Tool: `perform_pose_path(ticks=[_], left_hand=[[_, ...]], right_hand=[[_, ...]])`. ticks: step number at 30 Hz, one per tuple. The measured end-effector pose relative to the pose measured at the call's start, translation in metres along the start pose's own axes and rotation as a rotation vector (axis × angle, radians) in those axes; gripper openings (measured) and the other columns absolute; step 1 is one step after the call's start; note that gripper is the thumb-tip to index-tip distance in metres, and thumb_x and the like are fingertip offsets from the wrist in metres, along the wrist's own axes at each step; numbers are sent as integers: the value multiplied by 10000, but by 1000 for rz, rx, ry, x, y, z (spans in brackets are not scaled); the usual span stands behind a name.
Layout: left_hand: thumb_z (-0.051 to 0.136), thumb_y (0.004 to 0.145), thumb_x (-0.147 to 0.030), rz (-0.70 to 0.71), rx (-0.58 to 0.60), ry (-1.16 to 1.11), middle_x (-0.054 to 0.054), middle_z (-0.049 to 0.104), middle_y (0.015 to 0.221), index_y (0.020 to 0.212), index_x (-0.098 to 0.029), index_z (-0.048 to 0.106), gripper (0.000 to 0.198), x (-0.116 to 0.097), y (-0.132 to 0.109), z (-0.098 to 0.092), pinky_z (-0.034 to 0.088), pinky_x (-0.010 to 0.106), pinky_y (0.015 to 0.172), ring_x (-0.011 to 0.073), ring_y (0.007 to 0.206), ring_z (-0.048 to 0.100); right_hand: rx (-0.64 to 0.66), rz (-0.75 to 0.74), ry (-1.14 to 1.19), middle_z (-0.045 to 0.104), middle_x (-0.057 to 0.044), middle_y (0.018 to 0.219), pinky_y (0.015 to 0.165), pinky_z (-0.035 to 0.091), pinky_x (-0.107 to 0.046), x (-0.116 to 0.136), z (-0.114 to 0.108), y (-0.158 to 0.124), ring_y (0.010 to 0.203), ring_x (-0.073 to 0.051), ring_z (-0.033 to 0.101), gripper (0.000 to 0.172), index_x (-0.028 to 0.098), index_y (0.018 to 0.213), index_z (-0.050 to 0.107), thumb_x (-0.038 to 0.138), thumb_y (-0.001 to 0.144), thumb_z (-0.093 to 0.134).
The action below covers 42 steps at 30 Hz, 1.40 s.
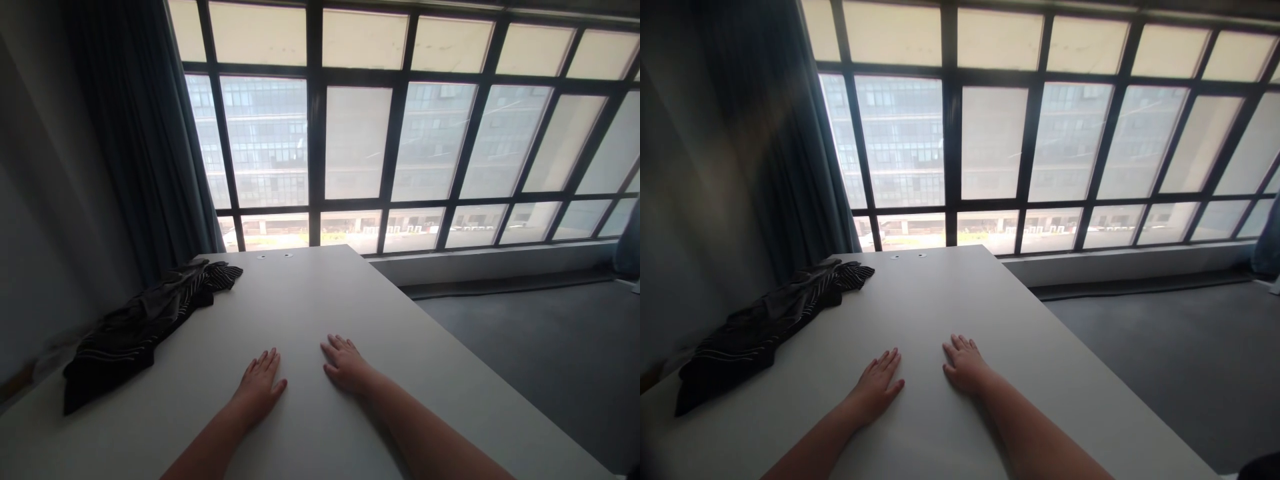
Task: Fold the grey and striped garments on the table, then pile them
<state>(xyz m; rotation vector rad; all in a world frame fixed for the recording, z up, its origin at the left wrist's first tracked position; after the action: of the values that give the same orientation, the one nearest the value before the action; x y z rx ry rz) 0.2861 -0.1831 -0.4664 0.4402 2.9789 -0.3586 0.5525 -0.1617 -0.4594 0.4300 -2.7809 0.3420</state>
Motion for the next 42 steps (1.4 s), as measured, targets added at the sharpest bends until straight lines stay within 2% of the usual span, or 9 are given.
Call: perform_pose_path(ticks=[14, 19, 22, 31, 42], left_hand=[[314, 981, -469, -17, -4, -24, 72, 110, 1762, 1694, -93, 241, 810, -1, 0, 0, 114, 463, 1344, 265, 1644, 104], [310, 986, -472, -12, -4, -20, 75, 106, 1762, 1695, -96, 238, 806, -1, 0, 0, 107, 462, 1342, 262, 1645, 103], [310, 990, -476, -3, -12, -25, 81, 107, 1761, 1694, -93, 242, 804, 0, 0, 1, 110, 465, 1342, 265, 1644, 104], [322, 987, -474, 3, -22, -32, 95, 111, 1755, 1690, -96, 255, 801, 1, 0, 1, 118, 474, 1337, 265, 1643, 115], [323, 993, -474, 10, -24, -21, 98, 117, 1756, 1686, -103, 272, 788, 3, 2, 3, 121, 478, 1337, 271, 1643, 116]], right_hand=[[-6, 4, -7, 135, -155, 1749, 1337, 54, -496, -3, 2, 2, 1644, -333, 98, 739, 177, 1679, 354, 442, 1003, 488], [7, -153, 17, 153, -177, 1737, 1344, 109, -438, 1, 2, 1, 1641, -309, 138, 765, 135, 1667, 375, 451, 987, 523], [12, -164, 26, 141, -186, 1735, 1344, 120, -432, 3, 1, -1, 1640, -316, 133, 784, 133, 1664, 381, 467, 975, 547], [29, -187, 38, 152, -122, 1746, 1342, 93, -468, 7, -2, -5, 1643, -318, 120, 770, 228, 1651, 421, 508, 955, 596], [27, -182, 51, 154, -110, 1748, 1342, 78, -465, 5, 1, -2, 1645, -308, 114, 765, 242, 1650, 423, 503, 952, 599]])
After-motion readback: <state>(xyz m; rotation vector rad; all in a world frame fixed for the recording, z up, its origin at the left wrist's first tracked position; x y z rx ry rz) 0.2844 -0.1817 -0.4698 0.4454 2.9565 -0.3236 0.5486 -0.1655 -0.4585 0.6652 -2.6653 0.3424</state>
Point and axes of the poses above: each hand's wrist, its own y-axis towards the middle knuckle, its own z-axis out of the palm, x = y × z, the point moved 2 cm from there along y, towards the middle knuckle
